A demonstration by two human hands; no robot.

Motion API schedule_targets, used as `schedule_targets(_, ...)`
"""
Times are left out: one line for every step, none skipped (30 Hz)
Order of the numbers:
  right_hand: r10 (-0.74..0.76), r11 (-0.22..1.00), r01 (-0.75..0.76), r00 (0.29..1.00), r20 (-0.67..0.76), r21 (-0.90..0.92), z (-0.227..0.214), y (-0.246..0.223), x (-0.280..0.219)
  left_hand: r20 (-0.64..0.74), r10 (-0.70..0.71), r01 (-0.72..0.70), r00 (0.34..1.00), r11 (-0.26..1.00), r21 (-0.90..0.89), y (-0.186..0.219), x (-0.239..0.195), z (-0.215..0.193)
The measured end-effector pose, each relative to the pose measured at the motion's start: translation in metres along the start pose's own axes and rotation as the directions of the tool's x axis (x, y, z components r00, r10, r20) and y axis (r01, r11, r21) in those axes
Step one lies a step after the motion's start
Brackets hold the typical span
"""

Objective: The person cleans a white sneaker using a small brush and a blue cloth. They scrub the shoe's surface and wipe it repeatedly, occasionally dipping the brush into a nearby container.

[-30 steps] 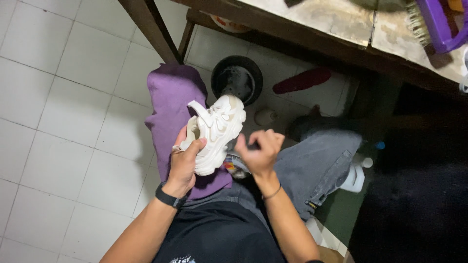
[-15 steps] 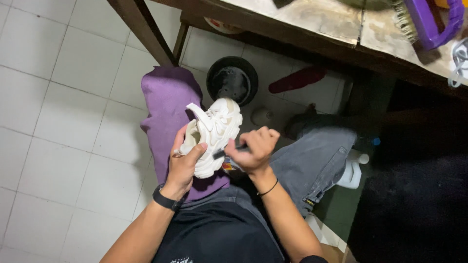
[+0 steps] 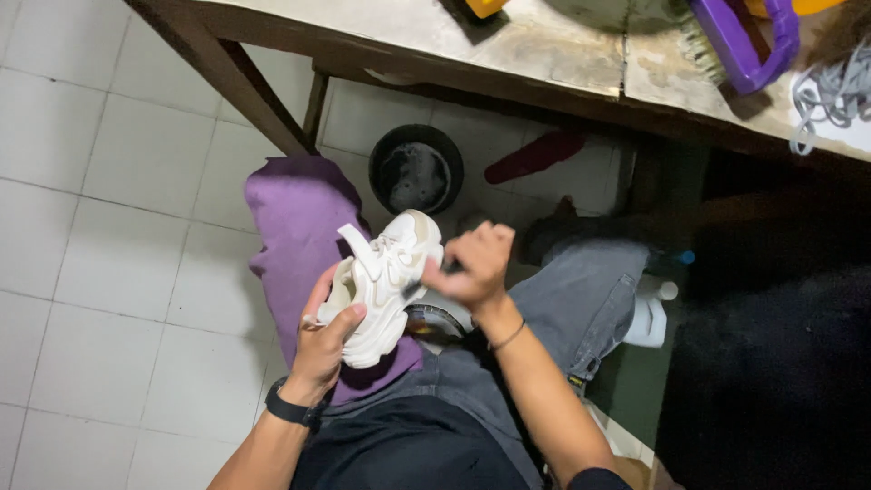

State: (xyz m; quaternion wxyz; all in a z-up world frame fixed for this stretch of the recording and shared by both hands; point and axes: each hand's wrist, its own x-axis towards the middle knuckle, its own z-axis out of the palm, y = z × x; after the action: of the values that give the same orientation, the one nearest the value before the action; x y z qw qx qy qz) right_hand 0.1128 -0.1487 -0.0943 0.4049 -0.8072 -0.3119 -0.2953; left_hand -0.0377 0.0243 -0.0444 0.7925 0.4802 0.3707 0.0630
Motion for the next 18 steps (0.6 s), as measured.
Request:
schedule_targets(0.007,1.000,-0.007,1.000,-0.001,-0.008,0.002,0.020,-0.004,0.007,-0.007,0.007,1.000,1.000,0.004,-0.001,-0.001,-0.003)
schedule_targets(0.121,0.991,-0.123,0.992,-0.035,-0.060,0.006,0.043,-0.005,0.018,-0.005,0.005,1.000,1.000,-0.006,-0.002,0.001,-0.005)
schedule_targets(0.232,0.965,-0.239,0.970,-0.075,-0.107,0.010,0.065,-0.006,0.029,-0.004,0.004,1.000,1.000,-0.017,-0.002,0.002,-0.007)
schedule_targets(0.233,0.965,-0.240,0.969,-0.077,-0.108,0.004,0.048,0.002,0.031,-0.004,0.005,1.000,1.000,-0.016,-0.003,0.004,-0.014)
schedule_targets(0.123,0.992,-0.123,0.992,0.001,-0.015,-0.002,0.031,0.011,0.119,-0.005,0.008,0.993,1.000,-0.026,-0.003,0.005,-0.019)
schedule_targets(0.006,0.996,-0.011,0.998,0.064,0.084,-0.008,0.014,0.021,0.209,-0.007,0.015,0.978,0.999,-0.034,-0.002,0.007,-0.025)
schedule_targets(0.008,0.997,-0.013,0.998,0.060,0.080,0.000,0.030,0.012,0.215,-0.008,0.015,0.977,0.999,-0.031,0.000,0.008,-0.025)
schedule_targets(0.178,0.984,-0.178,0.983,0.045,0.008,0.008,0.046,0.003,0.211,-0.027,0.033,0.977,0.999,-0.022,0.002,0.007,-0.025)
schedule_targets(0.341,0.939,-0.339,0.940,0.018,-0.059,0.016,0.063,-0.007,0.206,-0.046,0.050,0.977,0.999,-0.013,0.003,0.007,-0.026)
schedule_targets(0.342,0.938,-0.341,0.939,0.014,-0.059,0.010,0.052,-0.001,0.209,-0.046,0.049,0.977,0.999,-0.010,0.006,0.004,-0.026)
schedule_targets(0.258,0.966,-0.259,0.965,0.040,0.022,0.004,0.042,0.005,0.247,-0.038,0.047,0.968,0.998,-0.031,0.008,0.002,-0.027)
schedule_targets(0.166,0.980,-0.172,0.984,0.061,0.104,-0.002,0.033,0.013,0.282,-0.028,0.045,0.959,0.997,-0.055,0.011,0.001,-0.027)
schedule_targets(0.165,0.980,-0.171,0.984,0.059,0.105,0.003,0.036,0.015,0.283,-0.026,0.043,0.959,0.998,-0.054,0.013,0.003,-0.026)
schedule_targets(0.189,0.971,-0.200,0.978,0.092,0.129,0.005,0.038,0.013,0.273,-0.016,0.028,0.962,0.999,-0.041,0.013,0.003,-0.028)
schedule_targets(0.211,0.961,-0.229,0.969,0.125,0.153,0.008,0.040,0.010,0.263,-0.006,0.014,0.965,1.000,-0.028,0.013,0.003,-0.029)
schedule_targets(0.213,0.961,-0.231,0.969,0.125,0.153,0.007,0.040,0.009,0.263,-0.007,0.014,0.965,1.000,-0.026,0.011,0.003,-0.030)
schedule_targets(0.234,0.955,-0.249,0.967,0.104,0.162,0.006,0.040,0.009,0.271,-0.026,0.039,0.962,0.998,-0.042,0.009,0.004,-0.031)
schedule_targets(0.252,0.949,-0.263,0.964,0.082,0.175,0.007,0.041,0.011,0.277,-0.041,0.059,0.960,0.997,-0.057,0.009,0.005,-0.033)
